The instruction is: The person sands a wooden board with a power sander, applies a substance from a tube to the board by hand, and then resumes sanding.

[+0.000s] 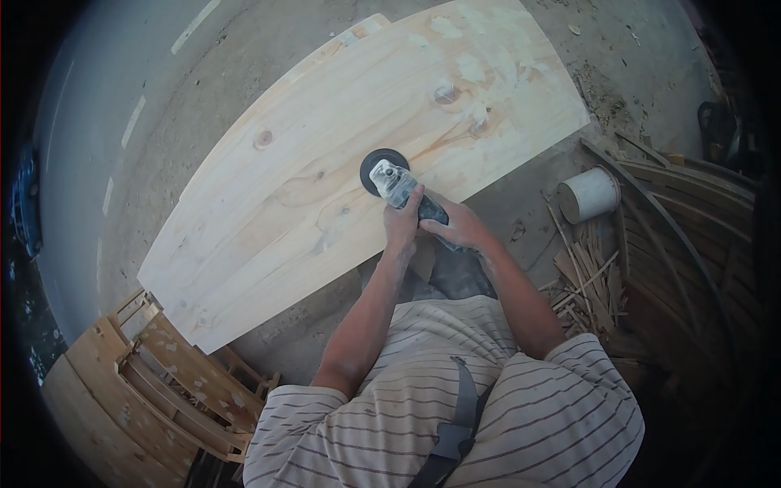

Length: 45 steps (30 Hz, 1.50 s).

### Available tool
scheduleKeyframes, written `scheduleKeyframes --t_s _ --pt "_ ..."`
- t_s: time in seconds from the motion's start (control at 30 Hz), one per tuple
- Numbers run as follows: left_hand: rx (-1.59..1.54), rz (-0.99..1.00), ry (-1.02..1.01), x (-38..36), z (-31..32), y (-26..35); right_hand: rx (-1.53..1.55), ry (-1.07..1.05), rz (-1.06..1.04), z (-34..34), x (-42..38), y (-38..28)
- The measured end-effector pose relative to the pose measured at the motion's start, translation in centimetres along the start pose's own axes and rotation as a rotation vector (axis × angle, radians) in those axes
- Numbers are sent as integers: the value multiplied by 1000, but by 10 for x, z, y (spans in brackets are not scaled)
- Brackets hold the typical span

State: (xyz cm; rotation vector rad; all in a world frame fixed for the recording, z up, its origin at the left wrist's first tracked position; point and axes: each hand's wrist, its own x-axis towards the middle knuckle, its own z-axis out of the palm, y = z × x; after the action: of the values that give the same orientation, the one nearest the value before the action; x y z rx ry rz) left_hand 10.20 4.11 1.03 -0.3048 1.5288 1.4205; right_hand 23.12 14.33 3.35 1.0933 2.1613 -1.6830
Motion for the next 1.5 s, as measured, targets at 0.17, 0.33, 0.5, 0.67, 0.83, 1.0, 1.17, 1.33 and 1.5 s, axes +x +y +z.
scheduleKeyframes --t_s 0.17,0.33,0.5,0.67,0.83,1.0,1.17,1.33,1.5 --pt "-98 6 82 -8 -39 1 -46 -128 -65 31 6 -20" --pt "4 -21 -91 9 28 -7 -40 49 17 -24 -12 -6" --pt "41 -84 -258 25 104 -10 20 206 80 -74 -25 25" --pt "289 -113 -330 24 154 18 197 311 143 -98 -24 57" --pt "109 -56 -255 25 106 -9 131 247 31 -69 -19 45" --pt "-24 -2 -101 -3 -3 -15 -8 89 -3 10 -17 13" --pt "-164 14 -38 -35 -79 -22 -131 -117 -32 62 -22 -27" --pt "-103 -14 -110 -35 -54 -40 -146 -89 38 40 -42 -7" --pt "-174 -100 -166 -40 30 -48 -196 69 78 -19 -63 29"
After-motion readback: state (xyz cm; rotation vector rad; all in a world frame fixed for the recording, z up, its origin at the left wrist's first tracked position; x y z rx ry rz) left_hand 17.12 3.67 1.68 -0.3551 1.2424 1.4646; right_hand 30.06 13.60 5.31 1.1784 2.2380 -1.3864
